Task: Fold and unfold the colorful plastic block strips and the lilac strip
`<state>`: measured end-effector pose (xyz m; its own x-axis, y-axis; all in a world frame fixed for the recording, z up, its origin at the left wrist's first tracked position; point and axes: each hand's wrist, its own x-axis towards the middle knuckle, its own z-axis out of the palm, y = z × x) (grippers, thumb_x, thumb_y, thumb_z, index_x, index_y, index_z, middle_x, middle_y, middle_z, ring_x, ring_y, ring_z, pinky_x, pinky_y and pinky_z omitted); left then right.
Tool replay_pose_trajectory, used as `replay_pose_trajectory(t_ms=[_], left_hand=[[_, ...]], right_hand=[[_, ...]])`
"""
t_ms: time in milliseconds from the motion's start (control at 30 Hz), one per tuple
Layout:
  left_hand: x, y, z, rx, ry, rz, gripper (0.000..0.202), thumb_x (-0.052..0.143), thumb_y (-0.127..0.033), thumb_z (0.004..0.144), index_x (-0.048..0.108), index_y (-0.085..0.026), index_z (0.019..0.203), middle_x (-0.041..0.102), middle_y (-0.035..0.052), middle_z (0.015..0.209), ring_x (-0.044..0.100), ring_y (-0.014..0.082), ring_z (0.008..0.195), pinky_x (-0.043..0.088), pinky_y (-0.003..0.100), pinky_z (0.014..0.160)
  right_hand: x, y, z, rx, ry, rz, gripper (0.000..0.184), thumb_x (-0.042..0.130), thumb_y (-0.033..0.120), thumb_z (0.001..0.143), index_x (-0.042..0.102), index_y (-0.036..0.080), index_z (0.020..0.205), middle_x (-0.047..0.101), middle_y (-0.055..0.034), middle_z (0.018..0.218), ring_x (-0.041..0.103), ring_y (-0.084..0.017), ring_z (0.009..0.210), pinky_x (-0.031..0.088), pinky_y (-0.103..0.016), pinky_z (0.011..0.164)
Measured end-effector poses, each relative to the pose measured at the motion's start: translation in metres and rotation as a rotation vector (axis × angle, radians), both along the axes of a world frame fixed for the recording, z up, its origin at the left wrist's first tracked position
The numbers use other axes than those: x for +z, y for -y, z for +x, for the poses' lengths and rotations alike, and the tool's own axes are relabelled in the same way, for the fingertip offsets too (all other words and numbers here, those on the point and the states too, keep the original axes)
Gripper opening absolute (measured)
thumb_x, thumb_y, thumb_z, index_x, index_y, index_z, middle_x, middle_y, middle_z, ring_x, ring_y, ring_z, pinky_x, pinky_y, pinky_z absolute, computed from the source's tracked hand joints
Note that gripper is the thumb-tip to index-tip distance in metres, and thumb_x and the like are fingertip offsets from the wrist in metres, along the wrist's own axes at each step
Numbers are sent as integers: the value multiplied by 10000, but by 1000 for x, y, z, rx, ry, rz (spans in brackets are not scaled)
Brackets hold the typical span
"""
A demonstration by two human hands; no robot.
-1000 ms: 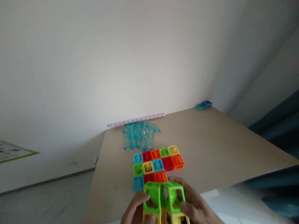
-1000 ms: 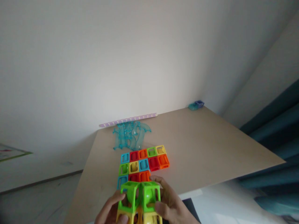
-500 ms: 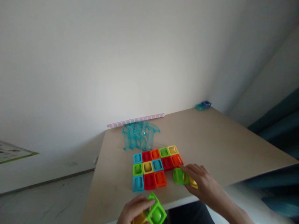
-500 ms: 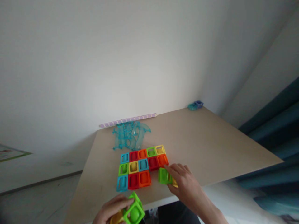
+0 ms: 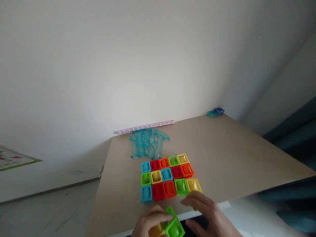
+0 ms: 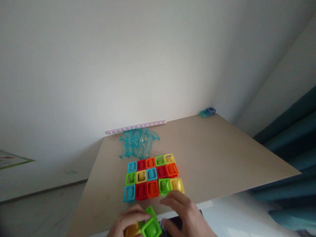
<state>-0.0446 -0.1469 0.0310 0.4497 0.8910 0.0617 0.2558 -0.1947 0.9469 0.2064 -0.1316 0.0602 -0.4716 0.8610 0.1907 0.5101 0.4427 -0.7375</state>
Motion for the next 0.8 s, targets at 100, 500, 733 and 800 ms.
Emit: replay_pose_trajectory(t_ms=[100, 500, 733, 800], left_hand=[[2, -4, 0, 8, 53, 14, 461, 642, -540, 795, 709, -221, 1121, 654, 124, 979, 670, 236, 890, 535, 309, 788], [-9, -1, -4, 177, -136, 314, 293, 587, -235, 870, 637, -250, 1158, 674, 96, 1101, 674, 194, 967, 574, 251, 780], [2, -12, -19, 317, -486, 653, 318, 647, -191, 808, 662, -232, 1123, 637, 126, 1204, 581, 280, 1175, 543, 411, 940], [-4, -14, -20, 308, -563, 662, 356, 656, -220, 805, 648, -230, 1161, 596, 132, 1294, 515, 300, 1266, 528, 438, 970]], right_hand=[[1, 8, -7, 161, 3, -126, 154, 651, 354, 862, 655, 231, 955, 658, -42, 879, 630, -178, 754, 500, -244, 664], [-48, 13, -3, -70, -114, -411, 308, 606, 403, 870, 530, 176, 676, 487, 46, 618, 405, -103, 565, 315, -215, 512], [-46, 8, -15, -195, -66, -484, 267, 602, 381, 866, 562, 169, 709, 520, 33, 626, 449, -116, 582, 345, -226, 542], [-46, 6, -18, -219, -65, -445, 248, 605, 364, 865, 555, 177, 710, 547, 27, 639, 489, -125, 596, 368, -229, 562]])
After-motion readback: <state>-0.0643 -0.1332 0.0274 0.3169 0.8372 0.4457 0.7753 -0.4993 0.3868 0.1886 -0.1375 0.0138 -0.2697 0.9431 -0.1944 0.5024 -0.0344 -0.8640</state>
